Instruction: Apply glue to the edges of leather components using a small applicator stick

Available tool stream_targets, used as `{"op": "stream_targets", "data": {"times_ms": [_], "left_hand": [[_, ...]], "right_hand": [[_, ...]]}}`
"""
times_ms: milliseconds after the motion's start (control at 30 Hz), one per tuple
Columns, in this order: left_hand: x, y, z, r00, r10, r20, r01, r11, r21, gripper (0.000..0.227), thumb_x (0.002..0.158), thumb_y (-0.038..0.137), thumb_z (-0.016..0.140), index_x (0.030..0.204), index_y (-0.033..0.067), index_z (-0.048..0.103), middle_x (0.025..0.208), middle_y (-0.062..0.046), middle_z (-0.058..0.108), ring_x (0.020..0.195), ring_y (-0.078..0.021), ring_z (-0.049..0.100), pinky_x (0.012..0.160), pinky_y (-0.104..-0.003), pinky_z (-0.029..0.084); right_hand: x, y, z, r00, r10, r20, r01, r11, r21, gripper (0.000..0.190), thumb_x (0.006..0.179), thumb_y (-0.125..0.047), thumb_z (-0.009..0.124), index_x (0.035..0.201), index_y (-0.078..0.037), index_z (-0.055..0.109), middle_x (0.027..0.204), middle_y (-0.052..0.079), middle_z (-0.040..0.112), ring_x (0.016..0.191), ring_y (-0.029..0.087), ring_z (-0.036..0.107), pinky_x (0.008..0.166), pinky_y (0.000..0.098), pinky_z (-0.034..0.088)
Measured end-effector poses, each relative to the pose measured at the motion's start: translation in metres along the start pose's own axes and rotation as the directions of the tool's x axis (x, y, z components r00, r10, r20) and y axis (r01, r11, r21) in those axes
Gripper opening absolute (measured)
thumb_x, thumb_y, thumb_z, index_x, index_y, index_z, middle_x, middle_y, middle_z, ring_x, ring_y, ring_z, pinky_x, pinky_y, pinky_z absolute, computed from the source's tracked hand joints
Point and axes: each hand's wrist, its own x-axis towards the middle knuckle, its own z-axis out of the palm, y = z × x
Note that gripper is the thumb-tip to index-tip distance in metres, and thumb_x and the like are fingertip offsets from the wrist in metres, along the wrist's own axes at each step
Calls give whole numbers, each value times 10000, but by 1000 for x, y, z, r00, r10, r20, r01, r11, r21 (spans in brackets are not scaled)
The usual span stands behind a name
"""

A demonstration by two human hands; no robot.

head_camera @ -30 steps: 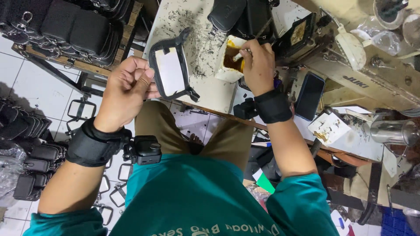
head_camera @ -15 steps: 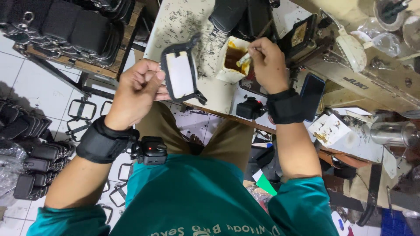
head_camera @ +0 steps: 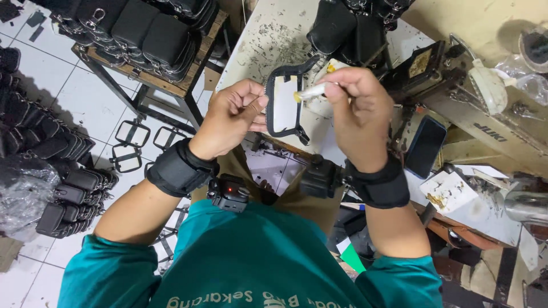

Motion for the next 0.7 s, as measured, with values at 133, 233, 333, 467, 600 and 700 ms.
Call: {"op": "stream_targets", "data": {"times_ms": [133, 233, 333, 467, 600, 700], "left_hand": [[-1, -3, 4, 1000, -2, 30, 2, 1000, -1, 69, 1034, 83, 579, 1045, 23, 609, 828, -43, 697, 788, -210, 772, 747, -422, 679], [-2, -5, 7, 999, 16, 45, -17, 1000, 20, 85, 1027, 86, 593, 1055, 12, 623, 835, -87, 719, 792, -219, 766, 746, -429, 679], [-4, -3, 9, 998, 26, 60, -28, 999, 40, 106, 1028, 94, 593, 1070, 6, 634, 839, -106, 727, 802, -224, 766, 748, -439, 676], [-4, -5, 10, 997, -12, 73, 8, 998, 55, 104, 1040, 114, 581, 1066, 26, 628, 865, -57, 704, 808, -162, 738, 775, -421, 671], [-4, -3, 9, 997, -16, 81, 9, 997, 83, 102, 1044, 123, 581, 1074, 40, 633, 876, -56, 715, 815, -156, 734, 777, -419, 672], [-5, 4, 11, 997, -8, 77, 1, 995, 99, 113, 1043, 130, 586, 1085, 43, 644, 893, -70, 730, 807, -155, 734, 766, -414, 677]], "right_hand": [[1, 2, 13, 1000, -23, -19, 22, 999, -43, 75, 1079, -22, 593, 1078, 21, 654, 916, 191, 753, 748, 238, 664, 744, 338, 495], [1, 4, 17, 1000, 15, -1, -15, 997, -74, 84, 1083, -61, 594, 1100, -6, 655, 933, 160, 759, 771, 173, 634, 745, 311, 487], [2, 7, 21, 999, 15, -31, -17, 998, -64, 87, 1079, -44, 592, 1084, 3, 665, 931, 177, 754, 732, 190, 610, 721, 323, 469], [-1, 8, 24, 998, 22, -61, -27, 997, -77, 73, 1072, -48, 614, 1076, -6, 674, 926, 158, 738, 766, 165, 590, 737, 321, 492], [-3, 6, 23, 998, -2, -60, -6, 990, -142, 82, 1063, -54, 638, 1056, -3, 702, 895, 164, 726, 710, 216, 591, 704, 334, 480], [-8, 6, 24, 998, -32, -46, 19, 970, -242, 75, 1057, -98, 674, 1058, -52, 733, 904, 119, 732, 743, 251, 644, 710, 333, 507]]}}
